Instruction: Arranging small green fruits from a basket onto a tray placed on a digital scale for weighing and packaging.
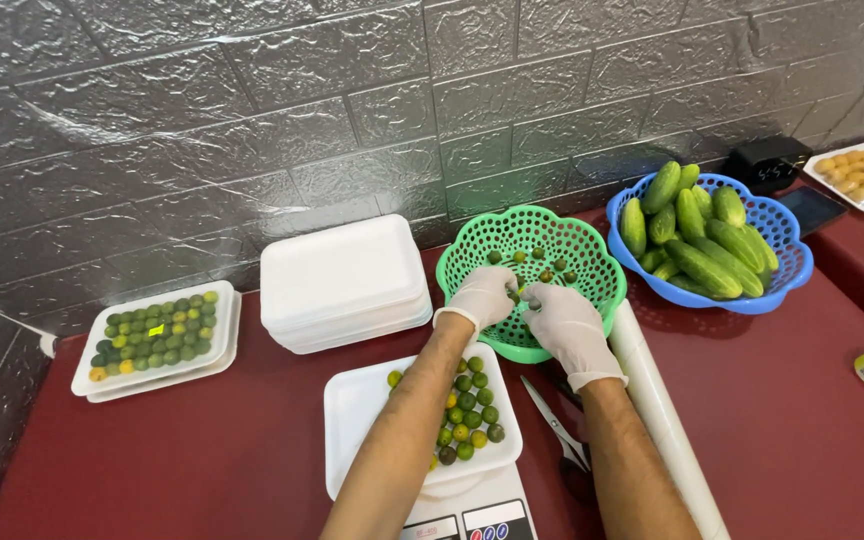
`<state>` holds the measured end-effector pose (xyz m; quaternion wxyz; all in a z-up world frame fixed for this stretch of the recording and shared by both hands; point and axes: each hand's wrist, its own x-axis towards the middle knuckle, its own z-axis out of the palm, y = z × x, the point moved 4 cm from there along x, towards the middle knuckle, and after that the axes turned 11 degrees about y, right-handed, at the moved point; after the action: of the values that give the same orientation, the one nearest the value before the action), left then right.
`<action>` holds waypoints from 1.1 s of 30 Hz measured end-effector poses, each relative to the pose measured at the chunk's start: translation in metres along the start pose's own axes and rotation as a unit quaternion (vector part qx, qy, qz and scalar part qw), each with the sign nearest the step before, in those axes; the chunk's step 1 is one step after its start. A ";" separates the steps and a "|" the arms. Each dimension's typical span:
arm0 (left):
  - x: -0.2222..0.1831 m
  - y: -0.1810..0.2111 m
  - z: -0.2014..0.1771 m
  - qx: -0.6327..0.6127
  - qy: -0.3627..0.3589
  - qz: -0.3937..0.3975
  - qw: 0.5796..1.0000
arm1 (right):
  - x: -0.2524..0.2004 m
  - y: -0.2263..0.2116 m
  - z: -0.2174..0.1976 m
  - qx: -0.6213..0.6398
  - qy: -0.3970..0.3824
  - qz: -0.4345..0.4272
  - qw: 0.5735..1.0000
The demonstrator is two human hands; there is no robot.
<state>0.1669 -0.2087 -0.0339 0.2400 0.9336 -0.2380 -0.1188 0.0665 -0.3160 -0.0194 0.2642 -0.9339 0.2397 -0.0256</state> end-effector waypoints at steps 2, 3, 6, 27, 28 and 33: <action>-0.003 -0.001 -0.002 -0.028 0.015 -0.005 0.999 | -0.004 -0.006 -0.006 0.020 0.006 -0.004 1.000; -0.005 -0.002 -0.003 -0.056 0.029 -0.008 0.998 | -0.007 -0.009 -0.010 0.040 0.011 -0.006 0.999; -0.014 -0.011 -0.004 -0.122 0.049 -0.014 0.991 | 0.000 -0.006 -0.003 0.085 0.020 -0.009 0.996; -0.161 -0.067 -0.058 -0.309 0.169 -0.065 0.934 | -0.077 -0.082 0.000 0.321 -0.013 -0.157 0.934; -0.164 -0.072 -0.056 -0.309 0.171 -0.067 0.933 | -0.080 -0.086 0.002 0.320 -0.016 -0.159 0.934; -0.202 -0.086 -0.062 -0.292 0.212 -0.074 0.930 | -0.099 -0.104 0.006 0.293 -0.060 -0.204 0.932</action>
<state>0.0474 -0.0167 -0.0027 0.5370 0.8409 -0.0664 -0.0002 0.0250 -0.1898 0.0360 0.5288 -0.8437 0.0090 -0.0917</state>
